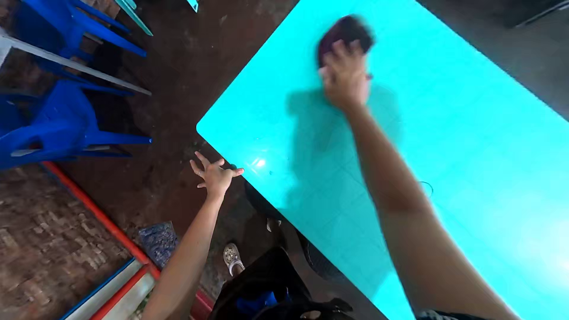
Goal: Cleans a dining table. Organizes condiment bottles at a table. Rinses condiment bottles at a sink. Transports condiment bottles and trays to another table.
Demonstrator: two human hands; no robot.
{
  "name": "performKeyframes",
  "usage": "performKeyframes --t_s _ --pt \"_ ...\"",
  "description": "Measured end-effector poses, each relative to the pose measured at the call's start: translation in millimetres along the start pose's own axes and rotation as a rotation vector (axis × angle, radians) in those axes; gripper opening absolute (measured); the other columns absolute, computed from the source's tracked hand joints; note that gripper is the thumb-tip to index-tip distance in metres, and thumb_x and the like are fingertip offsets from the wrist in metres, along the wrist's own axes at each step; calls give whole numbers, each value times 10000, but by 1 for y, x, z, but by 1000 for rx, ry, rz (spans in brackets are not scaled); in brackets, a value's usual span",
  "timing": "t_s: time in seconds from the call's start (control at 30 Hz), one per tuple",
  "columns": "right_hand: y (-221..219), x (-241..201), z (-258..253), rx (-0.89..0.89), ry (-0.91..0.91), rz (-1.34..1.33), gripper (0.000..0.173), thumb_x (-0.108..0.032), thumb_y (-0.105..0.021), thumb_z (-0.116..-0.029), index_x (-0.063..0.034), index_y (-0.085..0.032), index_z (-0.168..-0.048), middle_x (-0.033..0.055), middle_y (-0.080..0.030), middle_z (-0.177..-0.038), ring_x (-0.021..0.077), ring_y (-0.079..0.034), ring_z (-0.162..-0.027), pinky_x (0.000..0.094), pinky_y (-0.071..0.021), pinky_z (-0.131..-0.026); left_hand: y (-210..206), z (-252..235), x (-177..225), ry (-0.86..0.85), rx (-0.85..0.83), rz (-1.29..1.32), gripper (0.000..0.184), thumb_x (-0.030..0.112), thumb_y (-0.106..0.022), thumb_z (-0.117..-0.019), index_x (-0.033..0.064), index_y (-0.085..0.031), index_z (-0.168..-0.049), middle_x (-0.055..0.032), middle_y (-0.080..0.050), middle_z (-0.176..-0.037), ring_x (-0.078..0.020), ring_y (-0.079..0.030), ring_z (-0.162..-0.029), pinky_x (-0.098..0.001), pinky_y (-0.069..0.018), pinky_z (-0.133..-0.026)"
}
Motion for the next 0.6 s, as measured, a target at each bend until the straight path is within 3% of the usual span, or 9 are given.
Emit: performKeyframes --t_s 0.07,0.17,0.27,0.33,0.4,0.47,0.53,0.6 --pt "-33 -73 41 -23 148 -64 476 -406 -386 -1083 -172 -628 -1420 74 -466 -1591 408 -297 -1525 631 -208 -1238 1 0 -3 11 -15 -39 649 331 -957 -690 113 -726 -1257 -164 216 -1692 -476 206 -1529 -817 -85 -1085" --pt "-60 -145 133 -109 287 -125 481 -433 -369 -1082 -215 -632 -1421 16 -446 -1609 359 -285 -1540 608 -201 -1251 0 3 -6 -5 -25 -4 639 328 -938 -722 109 -716 -1279 -180 205 -1692 -487 209 -1525 -827 -82 -1078" --pt "-58 -171 237 -311 449 -227 431 -424 -418 -1088 -242 -643 -1408 -7 -499 -1571 335 -367 -1507 601 -297 -1218 -2 4 -6 3 -62 17 633 332 -906 -765 145 -688 -1330 -191 187 -1693 -494 184 -1530 -812 -120 -1085" --pt "-42 -169 279 -449 640 -287 389 -391 -470 -1082 -221 -683 -1361 -3 -529 -1546 333 -399 -1491 595 -317 -1210 -3 5 -7 8 -84 31 635 344 -899 -770 162 -683 -1339 -183 171 -1699 -492 175 -1532 -820 -124 -1079" --pt "-33 -156 277 -496 823 -282 397 -416 -454 -1087 -227 -689 -1345 2 -547 -1530 332 -429 -1472 602 -308 -1209 -2 5 -5 6 -96 38 621 350 -894 -779 170 -685 -1335 -160 148 -1708 -473 176 -1540 -814 -125 -1085" --pt "-28 -136 236 -369 805 -250 393 -443 -438 -1084 -261 -698 -1316 9 -602 -1470 322 -488 -1428 602 -343 -1188 0 5 -2 -17 -111 37 607 353 -879 -796 157 -685 -1337 -151 127 -1714 -465 160 -1546 -811 -132 -1088" --pt "-25 -106 167 -233 545 -199 372 -387 -474 -1071 -231 -713 -1311 40 -619 -1449 331 -510 -1409 616 -367 -1168 2 5 -3 -48 -133 47 624 377 -875 -797 138 -682 -1339 -157 104 -1717 -465 147 -1549 -804 -132 -1102" --pt "-23 -67 96 -129 203 -95 399 -351 -467 -1077 -181 -664 -1380 91 -540 -1526 366 -415 -1470 647 -261 -1210 -2 7 -7 -90 -129 116 658 387 -892 -763 115 -688 -1327 -169 59 -1720 -457 137 -1554 -810 -77 -1110"
Point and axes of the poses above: each hand's wrist, its own z-axis away from the middle knuckle, its own y-axis out of the back of the hand, x = y × z, the point moved 6 cm from there along -z, towards the middle knuckle
